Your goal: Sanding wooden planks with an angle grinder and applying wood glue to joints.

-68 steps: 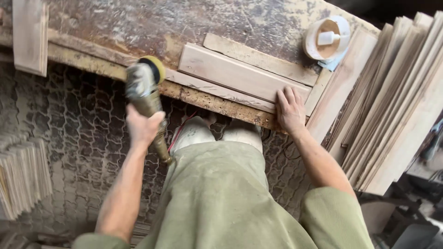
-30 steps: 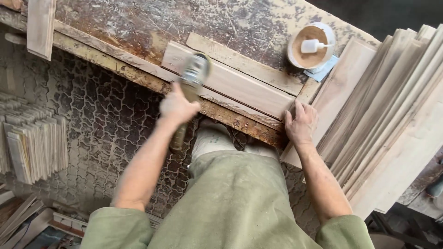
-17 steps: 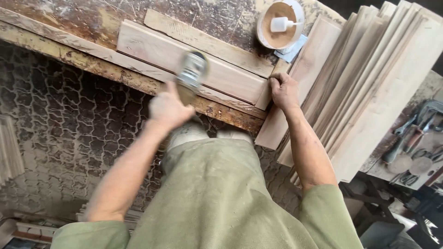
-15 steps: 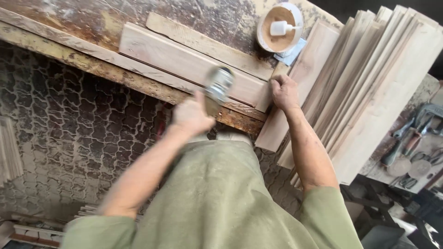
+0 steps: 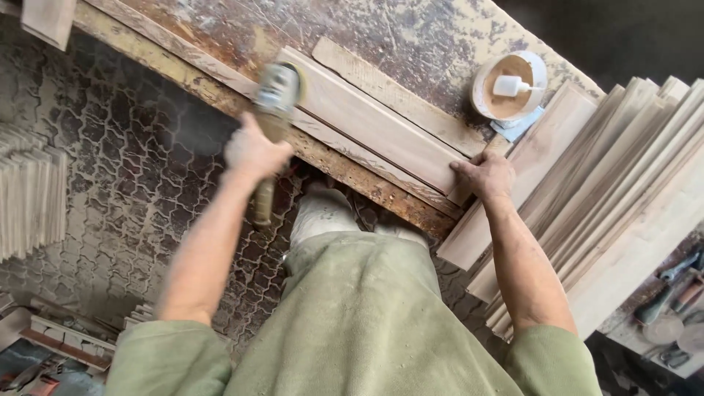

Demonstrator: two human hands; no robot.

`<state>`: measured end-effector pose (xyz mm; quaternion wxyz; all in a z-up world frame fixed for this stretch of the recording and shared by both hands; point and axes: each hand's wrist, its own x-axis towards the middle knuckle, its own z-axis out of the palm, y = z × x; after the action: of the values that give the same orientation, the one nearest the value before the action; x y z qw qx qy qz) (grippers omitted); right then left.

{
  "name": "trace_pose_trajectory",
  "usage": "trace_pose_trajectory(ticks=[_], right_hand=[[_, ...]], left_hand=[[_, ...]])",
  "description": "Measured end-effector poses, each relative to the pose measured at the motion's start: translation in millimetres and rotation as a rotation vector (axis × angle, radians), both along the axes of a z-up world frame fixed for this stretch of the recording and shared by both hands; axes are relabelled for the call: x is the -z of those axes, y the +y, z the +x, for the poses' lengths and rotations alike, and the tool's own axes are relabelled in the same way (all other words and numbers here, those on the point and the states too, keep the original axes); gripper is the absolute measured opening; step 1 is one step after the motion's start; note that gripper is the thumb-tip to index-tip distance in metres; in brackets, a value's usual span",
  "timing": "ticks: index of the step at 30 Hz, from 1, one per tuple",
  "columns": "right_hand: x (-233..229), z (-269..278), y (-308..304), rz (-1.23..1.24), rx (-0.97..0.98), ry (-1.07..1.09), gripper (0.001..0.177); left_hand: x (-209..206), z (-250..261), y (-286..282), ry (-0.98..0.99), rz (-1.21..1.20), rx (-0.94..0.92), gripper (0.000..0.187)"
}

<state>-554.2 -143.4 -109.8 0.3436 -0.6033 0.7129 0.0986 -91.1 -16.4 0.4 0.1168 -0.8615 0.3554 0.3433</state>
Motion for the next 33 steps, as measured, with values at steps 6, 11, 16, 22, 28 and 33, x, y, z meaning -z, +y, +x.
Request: trace_pose_trajectory(ticks=[6,11,16,22,28,33], right_hand=[[7.5,-10.6,-6.5,0.029,-0.098,0.008,0.031],[21.8,-18.4,-4.9,0.008,-0.034,-0.059,0.033],[15.9,-16.1,-9.7,0.040,-0.184,0.009,0.045],[33.3,-25.7,-0.5,0.015,-0.111,0.019,0.044],[27.6,-23.0,-6.6,0.012,-0.132,0.014,0.040],[30.2,-26.6,-3.4,0.018,-0.056,-0.016,0.034]], left_hand=[[9.6,-30.5,13.8,-0.038,-0.126,-0.056,0.083],[-12.4,-161.4,8.0,0.230,0.091,0.369,0.072],[34.8,-216.1,39.7,0.321,0.033,0.608,0.063],[2.9,-87.9,29.8,0.175,0.055,0.319,0.070],[9.2,31.8,27.8,-0.016,-0.140,-0.098,0.073],[13.8,-20.6,34.9,-0.004,-0.160,-0.065,0.078]])
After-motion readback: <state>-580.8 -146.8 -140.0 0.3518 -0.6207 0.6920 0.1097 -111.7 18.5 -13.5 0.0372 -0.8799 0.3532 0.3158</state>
